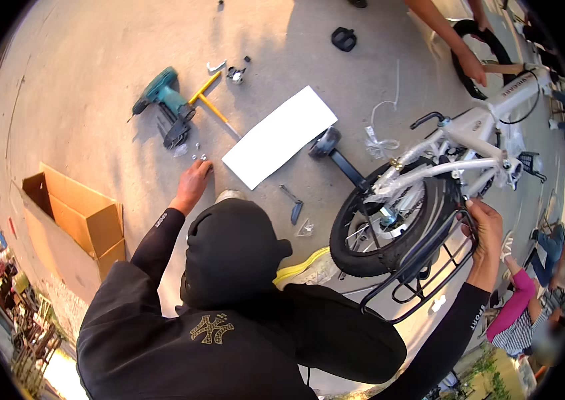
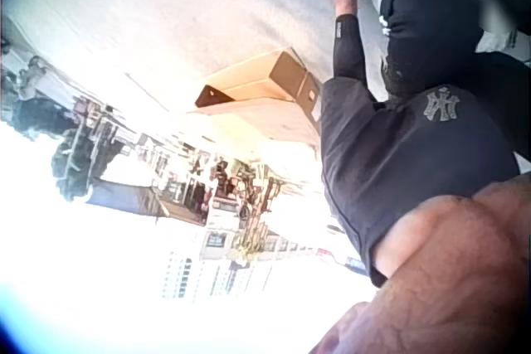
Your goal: The person assembles a bicycle by attaching a rear mudguard and a rear rack to the frame. They use a hex key to tighten bolts and secure the components to the rear wheel area.
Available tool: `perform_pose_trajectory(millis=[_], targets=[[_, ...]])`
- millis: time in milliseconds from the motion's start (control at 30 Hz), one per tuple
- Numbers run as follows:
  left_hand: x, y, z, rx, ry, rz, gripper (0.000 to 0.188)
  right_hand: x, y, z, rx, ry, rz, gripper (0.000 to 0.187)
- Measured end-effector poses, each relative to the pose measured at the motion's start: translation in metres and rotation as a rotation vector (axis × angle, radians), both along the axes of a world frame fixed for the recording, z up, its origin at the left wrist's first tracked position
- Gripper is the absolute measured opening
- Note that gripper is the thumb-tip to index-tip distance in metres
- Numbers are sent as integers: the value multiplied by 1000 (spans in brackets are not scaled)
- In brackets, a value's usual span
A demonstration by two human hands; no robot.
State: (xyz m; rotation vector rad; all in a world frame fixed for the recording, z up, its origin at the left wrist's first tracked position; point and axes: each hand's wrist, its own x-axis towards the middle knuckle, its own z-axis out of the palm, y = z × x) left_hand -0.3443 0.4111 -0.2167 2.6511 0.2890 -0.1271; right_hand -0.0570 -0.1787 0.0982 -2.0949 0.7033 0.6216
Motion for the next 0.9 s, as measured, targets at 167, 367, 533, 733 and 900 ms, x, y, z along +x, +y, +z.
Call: perform_pose_trajectory(millis=[167,367,533,733,900], targets=[[-7,0,-13,119,132,-152,8,-4,27,13,70,-86,-28,25],[-19,28,-40,-190,139,-147,8,-7,46,21,147,-157,-74,16],[-9,15,13,-109,14,-287,13,-14,37,15,141,-167,-86,16],[-29,36,-20,-100,102,-297,18,-14,37,17,178,-167,-108,18],[-25,34,-20,-154,175,-319,19,-17,31,12,194,-156,-159,19]])
